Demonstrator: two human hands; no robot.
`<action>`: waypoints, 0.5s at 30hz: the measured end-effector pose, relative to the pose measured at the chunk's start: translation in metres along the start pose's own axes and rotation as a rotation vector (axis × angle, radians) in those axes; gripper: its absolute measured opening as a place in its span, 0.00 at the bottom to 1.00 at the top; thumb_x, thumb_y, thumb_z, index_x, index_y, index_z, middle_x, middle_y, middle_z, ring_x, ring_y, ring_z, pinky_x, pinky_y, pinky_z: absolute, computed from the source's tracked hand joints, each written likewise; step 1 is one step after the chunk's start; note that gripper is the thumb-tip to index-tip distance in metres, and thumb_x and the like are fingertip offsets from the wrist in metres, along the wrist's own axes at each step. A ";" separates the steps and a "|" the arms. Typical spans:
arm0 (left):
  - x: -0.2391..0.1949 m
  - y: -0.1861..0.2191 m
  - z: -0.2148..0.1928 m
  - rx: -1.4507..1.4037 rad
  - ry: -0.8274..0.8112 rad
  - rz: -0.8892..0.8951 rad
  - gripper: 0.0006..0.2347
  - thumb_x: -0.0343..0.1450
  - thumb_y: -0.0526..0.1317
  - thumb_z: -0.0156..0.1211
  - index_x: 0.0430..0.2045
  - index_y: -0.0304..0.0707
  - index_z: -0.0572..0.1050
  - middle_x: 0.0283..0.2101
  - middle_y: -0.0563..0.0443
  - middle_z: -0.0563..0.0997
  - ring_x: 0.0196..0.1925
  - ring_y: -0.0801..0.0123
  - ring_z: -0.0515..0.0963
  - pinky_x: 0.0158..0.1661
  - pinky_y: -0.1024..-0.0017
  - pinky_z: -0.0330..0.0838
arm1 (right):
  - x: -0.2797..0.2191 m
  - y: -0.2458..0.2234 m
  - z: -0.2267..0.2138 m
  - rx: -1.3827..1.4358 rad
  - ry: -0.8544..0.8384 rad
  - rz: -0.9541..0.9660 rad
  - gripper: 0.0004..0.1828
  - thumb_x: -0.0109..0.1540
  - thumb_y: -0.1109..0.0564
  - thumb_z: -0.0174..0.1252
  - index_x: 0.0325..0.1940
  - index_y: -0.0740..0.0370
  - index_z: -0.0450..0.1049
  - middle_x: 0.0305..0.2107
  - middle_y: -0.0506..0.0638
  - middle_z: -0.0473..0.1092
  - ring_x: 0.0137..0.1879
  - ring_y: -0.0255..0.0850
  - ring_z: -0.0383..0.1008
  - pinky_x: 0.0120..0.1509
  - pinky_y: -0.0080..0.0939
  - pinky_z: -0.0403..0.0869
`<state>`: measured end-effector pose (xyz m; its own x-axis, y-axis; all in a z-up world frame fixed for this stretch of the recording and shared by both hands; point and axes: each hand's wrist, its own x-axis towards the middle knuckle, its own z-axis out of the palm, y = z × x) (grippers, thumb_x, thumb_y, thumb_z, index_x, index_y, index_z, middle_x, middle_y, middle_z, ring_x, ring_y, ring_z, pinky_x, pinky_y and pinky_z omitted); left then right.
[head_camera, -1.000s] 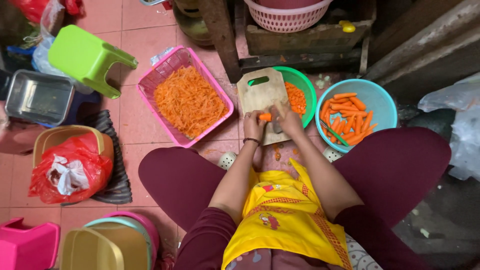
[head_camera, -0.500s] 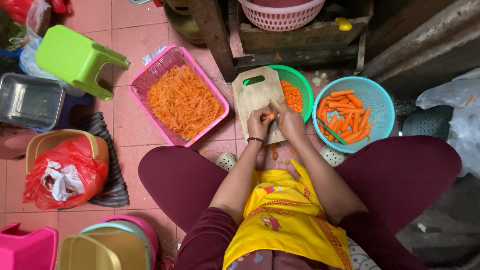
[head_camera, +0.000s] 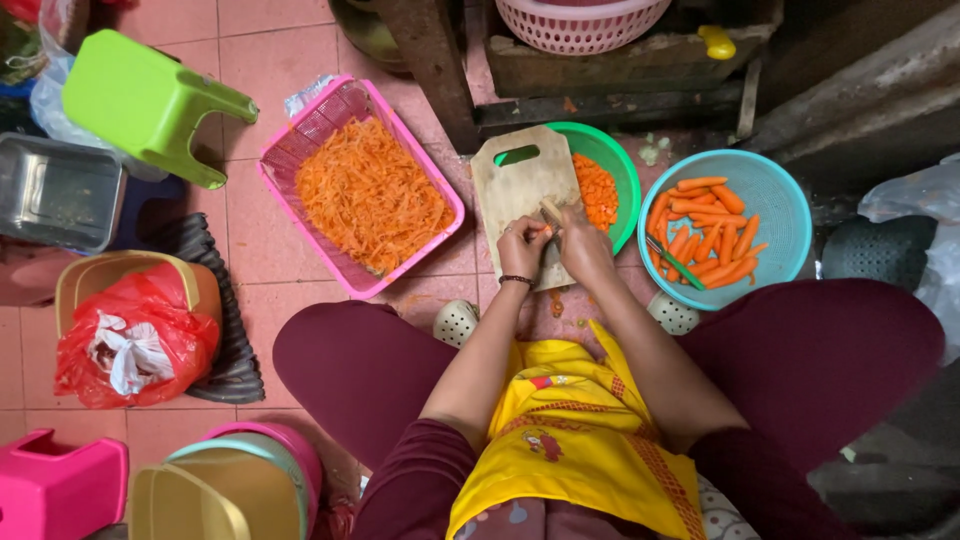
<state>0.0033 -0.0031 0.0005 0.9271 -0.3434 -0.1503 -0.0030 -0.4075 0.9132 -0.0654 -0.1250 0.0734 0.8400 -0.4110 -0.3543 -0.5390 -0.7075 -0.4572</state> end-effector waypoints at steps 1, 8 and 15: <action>0.001 0.000 0.000 -0.001 -0.002 -0.003 0.09 0.60 0.35 0.77 0.29 0.45 0.82 0.28 0.52 0.75 0.33 0.67 0.81 0.42 0.71 0.77 | -0.003 -0.009 -0.005 -0.001 -0.002 0.003 0.14 0.69 0.55 0.46 0.59 0.53 0.64 0.49 0.63 0.75 0.52 0.67 0.78 0.56 0.68 0.74; 0.002 -0.002 0.004 0.166 0.048 0.224 0.08 0.62 0.36 0.74 0.28 0.45 0.78 0.31 0.49 0.75 0.37 0.54 0.81 0.43 0.61 0.77 | -0.011 -0.020 -0.012 0.154 0.011 -0.012 0.23 0.69 0.59 0.47 0.69 0.63 0.57 0.49 0.77 0.72 0.57 0.73 0.73 0.60 0.71 0.71; -0.003 -0.001 -0.006 0.502 -0.036 0.402 0.06 0.65 0.41 0.68 0.28 0.47 0.75 0.40 0.50 0.78 0.48 0.51 0.78 0.51 0.57 0.74 | 0.002 0.016 0.021 0.296 -0.024 0.069 0.32 0.68 0.55 0.50 0.77 0.53 0.52 0.44 0.83 0.71 0.58 0.76 0.71 0.63 0.70 0.70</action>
<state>0.0031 0.0029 0.0024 0.8037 -0.5768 0.1462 -0.5309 -0.5840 0.6140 -0.0733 -0.1251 0.0480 0.8009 -0.4358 -0.4106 -0.5926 -0.4789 -0.6477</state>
